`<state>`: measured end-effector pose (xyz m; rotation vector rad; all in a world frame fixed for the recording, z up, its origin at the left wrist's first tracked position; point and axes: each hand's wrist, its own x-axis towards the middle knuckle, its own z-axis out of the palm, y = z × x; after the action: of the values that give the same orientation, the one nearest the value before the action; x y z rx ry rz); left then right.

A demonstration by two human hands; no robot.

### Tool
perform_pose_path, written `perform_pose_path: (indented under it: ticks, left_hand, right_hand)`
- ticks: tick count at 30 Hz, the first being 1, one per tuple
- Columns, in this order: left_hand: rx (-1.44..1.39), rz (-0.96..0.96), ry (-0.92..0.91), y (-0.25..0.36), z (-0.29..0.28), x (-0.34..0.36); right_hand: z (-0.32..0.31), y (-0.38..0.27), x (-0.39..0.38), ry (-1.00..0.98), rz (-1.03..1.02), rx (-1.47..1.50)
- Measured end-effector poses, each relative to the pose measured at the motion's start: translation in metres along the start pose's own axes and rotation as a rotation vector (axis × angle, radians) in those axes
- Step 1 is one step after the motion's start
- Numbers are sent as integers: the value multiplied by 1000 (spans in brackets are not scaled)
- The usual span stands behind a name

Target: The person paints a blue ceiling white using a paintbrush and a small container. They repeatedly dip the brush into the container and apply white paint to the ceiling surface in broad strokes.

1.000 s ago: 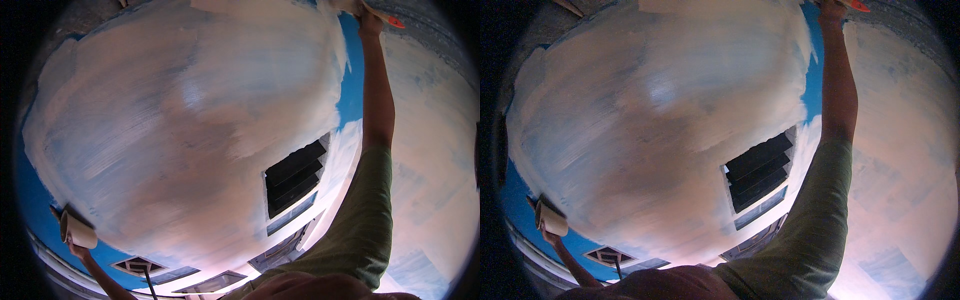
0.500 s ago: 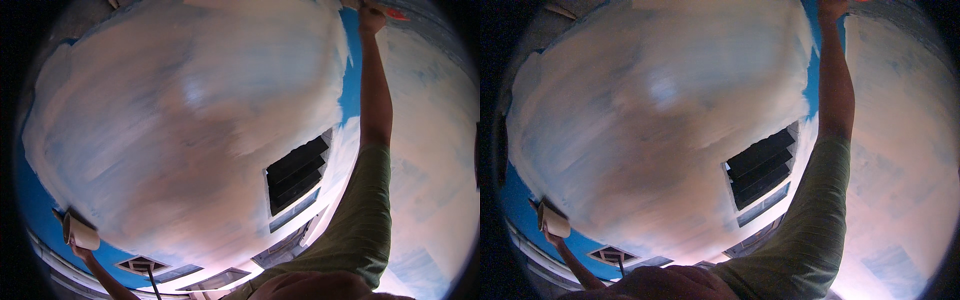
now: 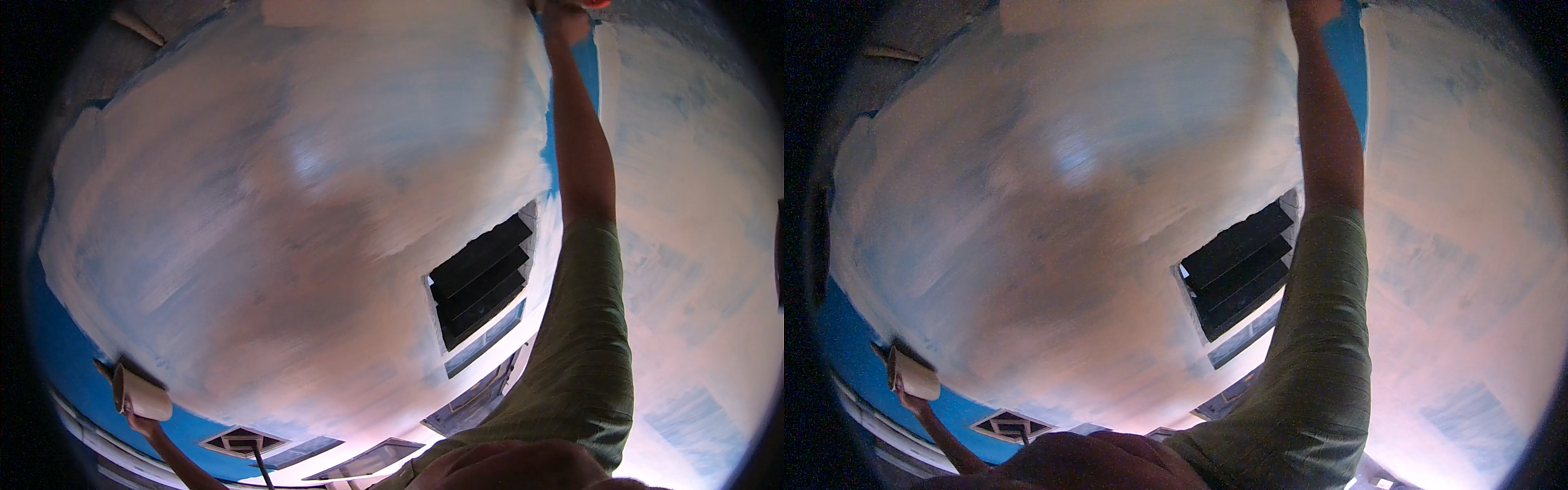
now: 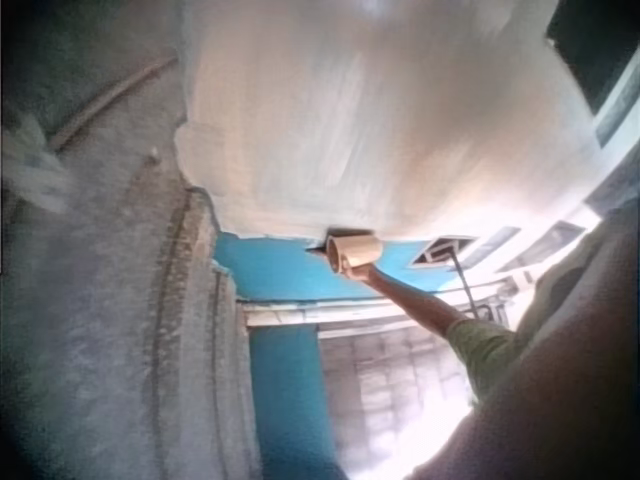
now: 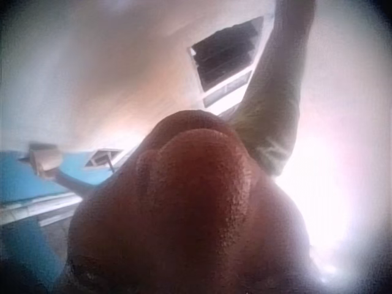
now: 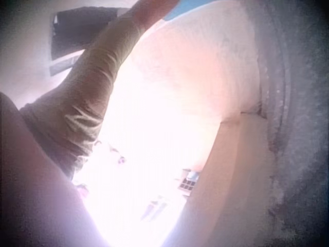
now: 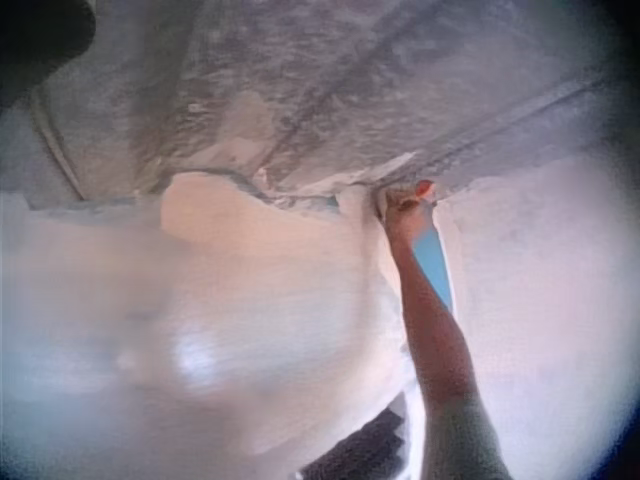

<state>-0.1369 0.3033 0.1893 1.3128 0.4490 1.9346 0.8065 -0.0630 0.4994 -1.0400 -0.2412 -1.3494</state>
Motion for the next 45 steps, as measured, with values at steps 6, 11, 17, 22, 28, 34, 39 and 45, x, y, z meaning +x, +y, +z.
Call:
perform_pose_path:
  ticks: [6, 11, 17, 22, 28, 34, 39, 45]
  left_hand:
    - [25, 5, 2, 18, 23, -12]
    - [-16, -21, -43, 22, 42, -23]
    - [43, 5, 13, 14, 24, -15]
    - [-26, -16, -4, -9, -18, 11]
    - [45, 0, 46, 16, 14, -10]
    - [15, -44, -2, 7, 0, -3]
    - [8, -83, 32, -5, -6, 8]
    - [101, -29, 71, 21, -4, -7]
  right_hand:
    - [10, -26, -15, -180, -59, 269]
    - [19, 43, -8, -367, 426, 939]
    - [3, 124, 9, -41, 185, -50]
    - [-7, 72, -31, -177, -260, -186]
    - [-32, 67, -58, -503, 231, 862]
    - [-48, 148, -17, -119, 84, -288]
    - [-52, 83, -64, -228, -369, -398]
    - [-74, 51, -90, -554, 498, 928]
